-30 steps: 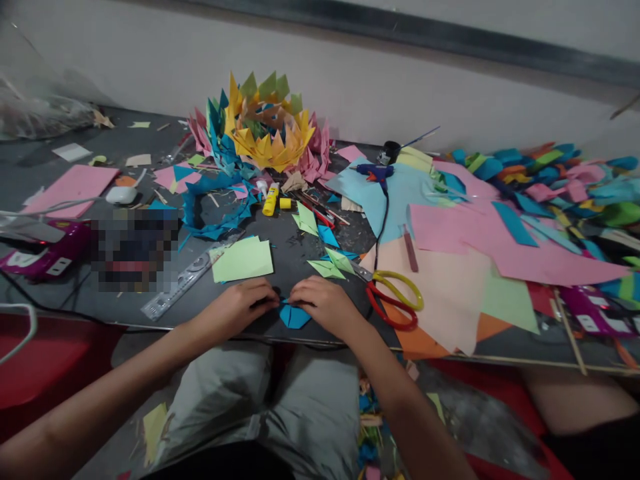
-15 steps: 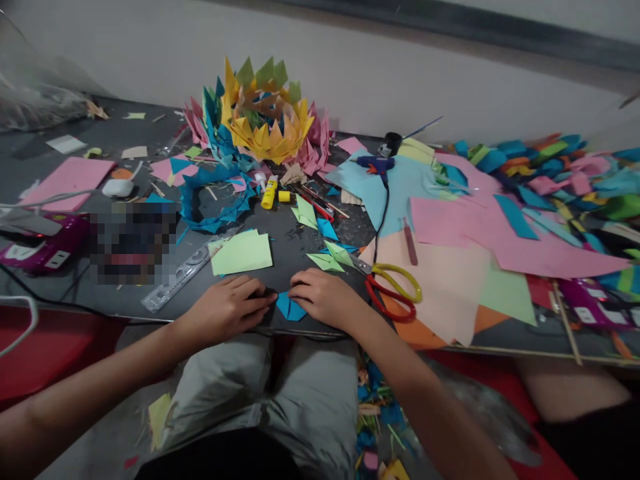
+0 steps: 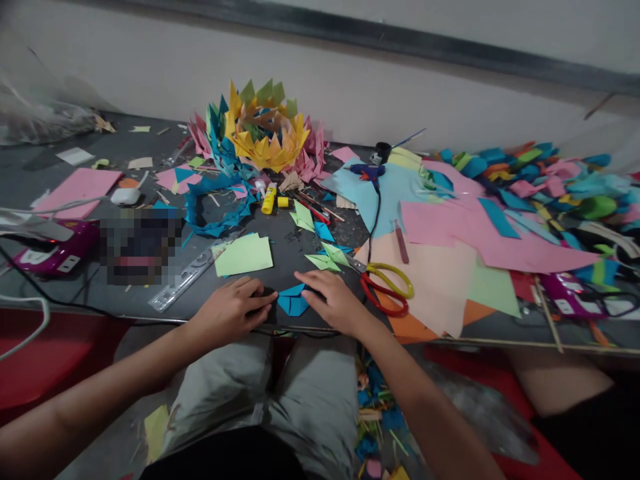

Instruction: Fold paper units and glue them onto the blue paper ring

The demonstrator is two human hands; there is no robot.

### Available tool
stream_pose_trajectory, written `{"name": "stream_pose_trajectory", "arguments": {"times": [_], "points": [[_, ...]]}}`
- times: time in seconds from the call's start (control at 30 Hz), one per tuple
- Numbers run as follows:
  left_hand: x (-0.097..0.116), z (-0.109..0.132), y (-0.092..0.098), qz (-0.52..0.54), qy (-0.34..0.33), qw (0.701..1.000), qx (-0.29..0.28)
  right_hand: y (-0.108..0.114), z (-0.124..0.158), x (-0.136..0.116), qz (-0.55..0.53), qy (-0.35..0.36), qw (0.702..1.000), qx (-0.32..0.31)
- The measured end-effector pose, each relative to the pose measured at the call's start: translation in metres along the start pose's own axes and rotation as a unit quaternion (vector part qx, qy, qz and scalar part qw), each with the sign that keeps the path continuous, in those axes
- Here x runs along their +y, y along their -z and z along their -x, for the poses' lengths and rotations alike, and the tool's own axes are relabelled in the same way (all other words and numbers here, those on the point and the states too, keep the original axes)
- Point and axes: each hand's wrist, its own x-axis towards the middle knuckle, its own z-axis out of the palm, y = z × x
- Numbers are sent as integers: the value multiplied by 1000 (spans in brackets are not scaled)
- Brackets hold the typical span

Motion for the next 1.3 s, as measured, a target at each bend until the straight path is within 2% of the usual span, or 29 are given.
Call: {"name": "stream_pose_trajectory", "arguments": {"times": [0.1, 0.3, 0.53, 0.77, 1.03, 1.3], "points": [[-3, 0, -2, 44, 10, 999, -3, -1, -1, 8, -86, -19, 996, 21], [-4, 1, -2, 79, 25, 997, -2, -6, -14, 13, -64, 16, 998, 21], [1, -14, 1, 99, 76, 992, -14, -6, -18, 21, -108, -17, 994, 19], [11, -38, -16, 110, 71, 991, 7, -8, -19, 20, -114, -27, 993, 23], [4, -36, -19, 185, 87, 977, 63, -9, -23, 18, -93, -54, 994, 23], [6, -37, -19, 192, 107, 974, 57, -7, -26, 14, -60, -77, 995, 6]]}}
